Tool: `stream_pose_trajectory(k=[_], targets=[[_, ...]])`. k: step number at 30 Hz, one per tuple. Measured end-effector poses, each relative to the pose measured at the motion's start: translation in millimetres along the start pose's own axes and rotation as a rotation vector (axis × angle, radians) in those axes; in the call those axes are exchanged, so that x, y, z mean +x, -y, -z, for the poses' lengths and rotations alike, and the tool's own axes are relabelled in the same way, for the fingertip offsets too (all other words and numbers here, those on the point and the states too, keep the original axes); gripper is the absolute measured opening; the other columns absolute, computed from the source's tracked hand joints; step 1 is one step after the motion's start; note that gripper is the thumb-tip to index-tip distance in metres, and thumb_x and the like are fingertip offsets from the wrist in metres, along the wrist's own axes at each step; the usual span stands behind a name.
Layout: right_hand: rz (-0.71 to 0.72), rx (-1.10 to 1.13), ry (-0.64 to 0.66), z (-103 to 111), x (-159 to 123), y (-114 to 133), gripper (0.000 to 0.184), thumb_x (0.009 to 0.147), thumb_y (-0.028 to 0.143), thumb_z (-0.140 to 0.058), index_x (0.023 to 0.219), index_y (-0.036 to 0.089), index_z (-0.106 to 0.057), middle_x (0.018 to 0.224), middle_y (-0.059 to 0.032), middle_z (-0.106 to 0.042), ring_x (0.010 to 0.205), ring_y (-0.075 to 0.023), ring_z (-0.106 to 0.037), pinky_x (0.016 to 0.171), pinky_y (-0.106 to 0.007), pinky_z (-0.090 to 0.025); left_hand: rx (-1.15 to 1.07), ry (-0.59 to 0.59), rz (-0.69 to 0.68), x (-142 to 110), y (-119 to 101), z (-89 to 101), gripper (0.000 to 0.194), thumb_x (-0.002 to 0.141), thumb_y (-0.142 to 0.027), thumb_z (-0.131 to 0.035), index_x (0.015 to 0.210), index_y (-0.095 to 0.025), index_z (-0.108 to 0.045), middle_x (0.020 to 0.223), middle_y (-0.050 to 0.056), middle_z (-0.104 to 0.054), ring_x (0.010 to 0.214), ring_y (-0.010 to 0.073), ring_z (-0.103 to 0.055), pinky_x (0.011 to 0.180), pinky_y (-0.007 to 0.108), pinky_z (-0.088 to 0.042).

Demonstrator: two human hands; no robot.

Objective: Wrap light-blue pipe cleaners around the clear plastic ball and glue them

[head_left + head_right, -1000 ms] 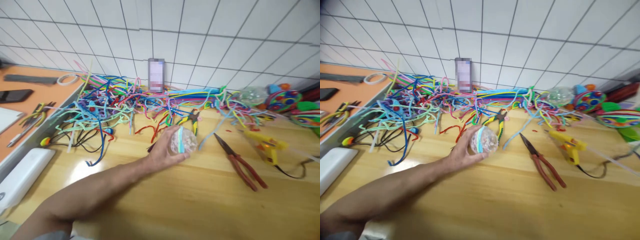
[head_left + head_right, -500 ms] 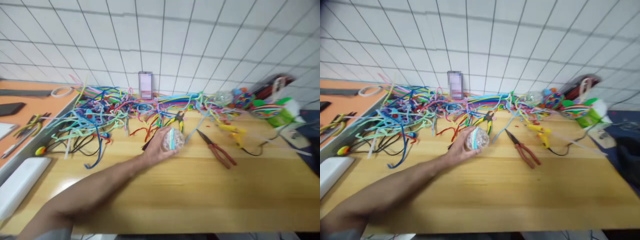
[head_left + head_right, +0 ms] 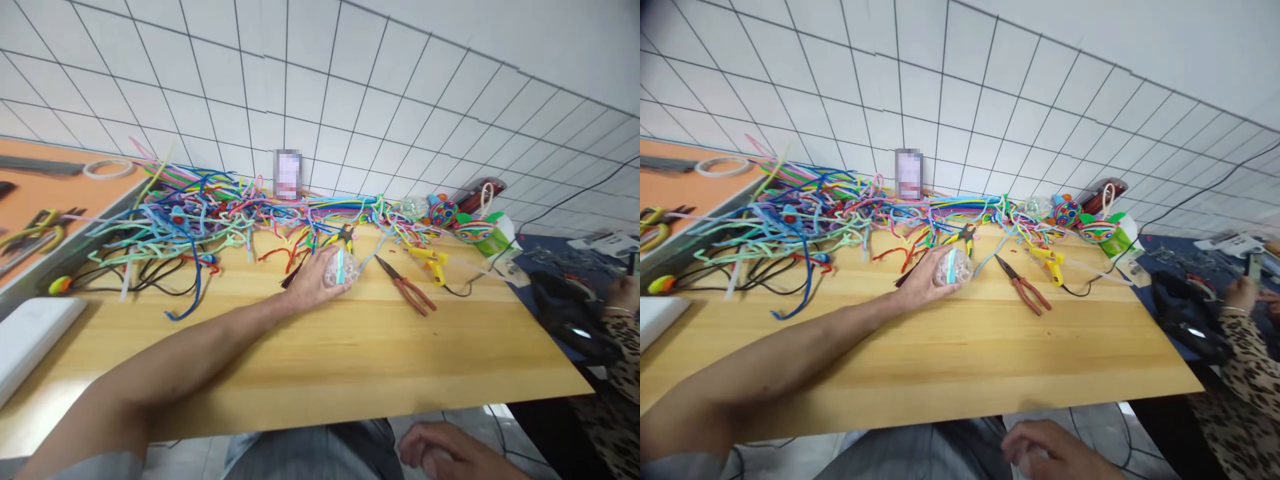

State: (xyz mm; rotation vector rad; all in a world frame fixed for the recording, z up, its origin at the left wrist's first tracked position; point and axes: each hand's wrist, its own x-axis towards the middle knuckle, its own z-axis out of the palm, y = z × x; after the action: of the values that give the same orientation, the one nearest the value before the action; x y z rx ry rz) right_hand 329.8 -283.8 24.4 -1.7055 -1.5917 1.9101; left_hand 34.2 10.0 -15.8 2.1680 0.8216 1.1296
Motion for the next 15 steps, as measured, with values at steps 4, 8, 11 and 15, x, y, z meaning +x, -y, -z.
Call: stream_pose_trajectory(k=[4,8,11,15], targets=[[0.1,-0.15,0.162,15.5,0.1,64.5,0.059,0.097,0.079,-0.061,0.135,0.037,-0.079,0.128,-0.0086,-0.082,0.121,-0.0326,-0.075,0.112,-0.05,-0.053,-0.003,0.005,0.005,-1.3,0.9,-0.9,0.087,0.087,-0.046,-0.087,0.16,-0.02,-0.046,0.161,0.021,-0.057,0.155,0.0386,-0.054,0.132,0.061,-0.046],[0.153,-0.05,-0.026,56.6,21.5,92.8,0.06,0.09,0.081,-0.068,0.098,0.023,-0.082,0.092,-0.0086,-0.081,0.089,-0.0262,-0.075,0.087,-0.04,-0.058,0.002,0.015,0.012,-5.0,0.8,-0.4,0.087,0.089,-0.048,-0.085,0.16,-0.018,-0.046,0.163,0.023,-0.055,0.156,0.0399,-0.054,0.131,0.062,-0.046],[0.1,-0.008,-0.599,112.5,46.5,71.9,0.056,0.085,0.079,-0.072,0.076,0.023,-0.067,0.067,0.0006,-0.062,0.065,-0.0178,-0.058,0.066,-0.032,-0.05,-0.005,0.024,0.022,-7.6,-0.3,0.9,0.087,0.09,-0.046,-0.086,0.163,-0.022,-0.044,0.164,0.021,-0.055,0.157,0.0388,-0.053,0.132,0.06,-0.047],[0.017,-0.044,-1.234,184.7,68.3,23.5,0.061,0.063,0.079,-0.079,0.089,0.025,-0.068,0.078,-0.0041,-0.069,0.074,-0.025,-0.064,0.068,-0.039,-0.052,-0.025,0.028,0.022,-8.8,-0.4,1.0,0.089,0.09,-0.044,-0.086,0.165,-0.024,-0.043,0.165,0.02,-0.055,0.158,0.0389,-0.053,0.131,0.059,-0.049]])
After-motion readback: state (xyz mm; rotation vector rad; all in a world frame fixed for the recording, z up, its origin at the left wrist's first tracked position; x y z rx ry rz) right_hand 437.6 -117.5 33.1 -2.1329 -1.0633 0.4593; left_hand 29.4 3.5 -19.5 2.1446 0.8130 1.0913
